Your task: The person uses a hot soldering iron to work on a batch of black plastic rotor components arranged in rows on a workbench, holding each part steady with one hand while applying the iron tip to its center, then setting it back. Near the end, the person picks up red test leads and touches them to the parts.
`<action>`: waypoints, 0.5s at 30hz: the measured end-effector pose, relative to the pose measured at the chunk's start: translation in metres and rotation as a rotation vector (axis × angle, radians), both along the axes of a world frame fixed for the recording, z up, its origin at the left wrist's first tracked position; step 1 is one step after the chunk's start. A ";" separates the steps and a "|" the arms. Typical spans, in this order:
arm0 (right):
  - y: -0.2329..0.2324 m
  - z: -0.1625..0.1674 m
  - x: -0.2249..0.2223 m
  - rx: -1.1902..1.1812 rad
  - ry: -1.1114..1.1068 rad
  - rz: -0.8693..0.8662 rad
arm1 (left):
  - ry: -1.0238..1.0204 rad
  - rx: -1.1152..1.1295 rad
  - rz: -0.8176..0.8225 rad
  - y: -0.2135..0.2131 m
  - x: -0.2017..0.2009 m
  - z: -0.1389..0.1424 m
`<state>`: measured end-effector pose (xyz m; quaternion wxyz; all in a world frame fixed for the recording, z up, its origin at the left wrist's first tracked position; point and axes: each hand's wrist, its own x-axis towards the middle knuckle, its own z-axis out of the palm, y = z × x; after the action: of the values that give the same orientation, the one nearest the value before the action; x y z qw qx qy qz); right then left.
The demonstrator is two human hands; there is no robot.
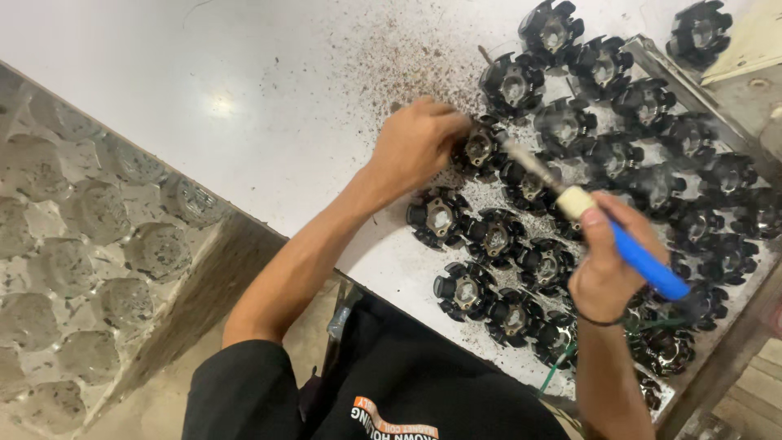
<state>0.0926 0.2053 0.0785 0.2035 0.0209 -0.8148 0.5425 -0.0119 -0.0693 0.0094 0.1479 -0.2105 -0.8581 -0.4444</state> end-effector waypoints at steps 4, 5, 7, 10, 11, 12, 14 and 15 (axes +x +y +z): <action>-0.007 -0.025 0.028 -0.091 -0.062 -0.016 | 0.111 -0.034 -0.013 -0.003 0.021 -0.005; -0.007 -0.030 0.030 -0.153 -0.046 -0.020 | 0.083 -0.022 0.008 -0.003 0.024 -0.005; -0.006 -0.034 0.029 -0.107 -0.030 0.012 | 0.031 0.003 0.033 -0.005 0.028 -0.006; -0.007 -0.031 0.025 -0.094 -0.048 0.021 | 0.064 -0.040 0.059 -0.004 0.029 -0.009; -0.008 -0.029 0.024 -0.103 -0.058 0.023 | 0.068 -0.045 0.058 -0.003 0.028 -0.011; -0.010 -0.026 0.023 -0.083 -0.069 0.022 | 0.069 -0.051 0.057 -0.002 0.027 -0.012; -0.013 -0.020 0.022 -0.046 -0.090 0.012 | 0.077 -0.083 0.049 0.000 0.026 -0.016; -0.014 -0.017 0.022 -0.029 -0.088 0.019 | 0.081 -0.107 0.046 0.001 0.026 -0.017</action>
<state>0.1144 0.1909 0.0616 0.1626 0.0016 -0.8148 0.5565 0.0142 -0.0681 -0.0078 0.1814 -0.2162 -0.8785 -0.3855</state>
